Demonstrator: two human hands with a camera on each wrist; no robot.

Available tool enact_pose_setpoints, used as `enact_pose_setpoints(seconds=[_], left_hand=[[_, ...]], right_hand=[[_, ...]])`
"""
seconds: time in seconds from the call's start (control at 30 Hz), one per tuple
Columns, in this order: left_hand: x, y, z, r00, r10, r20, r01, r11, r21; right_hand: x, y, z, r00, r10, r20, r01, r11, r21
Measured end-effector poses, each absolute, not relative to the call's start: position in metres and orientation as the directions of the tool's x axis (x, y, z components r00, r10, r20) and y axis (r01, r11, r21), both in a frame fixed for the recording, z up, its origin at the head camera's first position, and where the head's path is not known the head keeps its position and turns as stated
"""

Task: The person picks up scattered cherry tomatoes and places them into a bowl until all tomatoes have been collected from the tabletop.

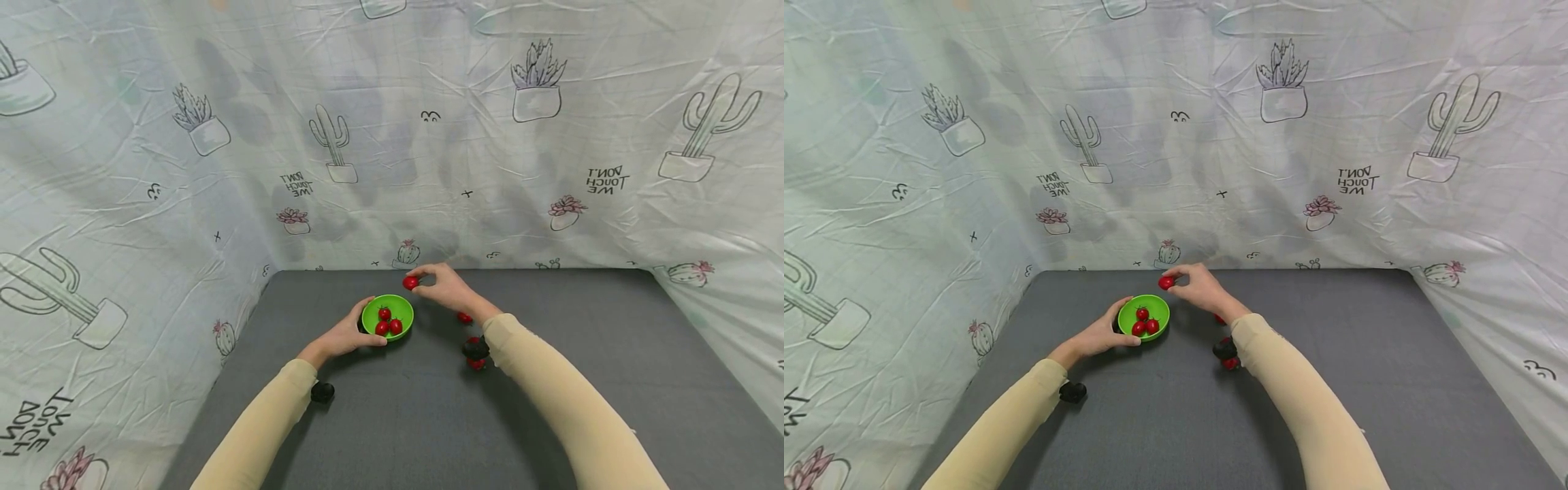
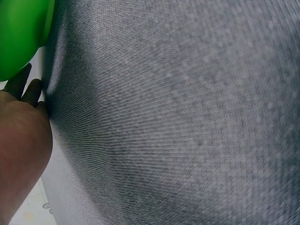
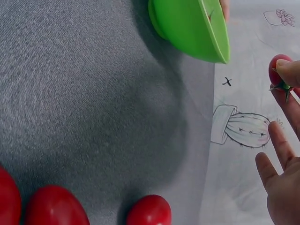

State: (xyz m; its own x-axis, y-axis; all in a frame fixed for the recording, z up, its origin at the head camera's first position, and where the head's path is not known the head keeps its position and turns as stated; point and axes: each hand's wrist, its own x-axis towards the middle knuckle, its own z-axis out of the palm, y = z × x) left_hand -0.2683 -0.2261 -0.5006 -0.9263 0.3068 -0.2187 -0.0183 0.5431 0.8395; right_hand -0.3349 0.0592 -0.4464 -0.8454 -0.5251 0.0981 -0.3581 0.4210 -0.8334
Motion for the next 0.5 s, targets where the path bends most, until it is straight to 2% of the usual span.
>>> enact_pose_setpoints(seconds=[0.5], left_hand=[[-0.267,-0.226,-0.5,-0.921,0.324,-0.215,-0.017,0.519,0.854]], right_hand=[[-0.332,0.038,-0.463,-0.798,-0.594,0.102,-0.415,0.418,-0.808]])
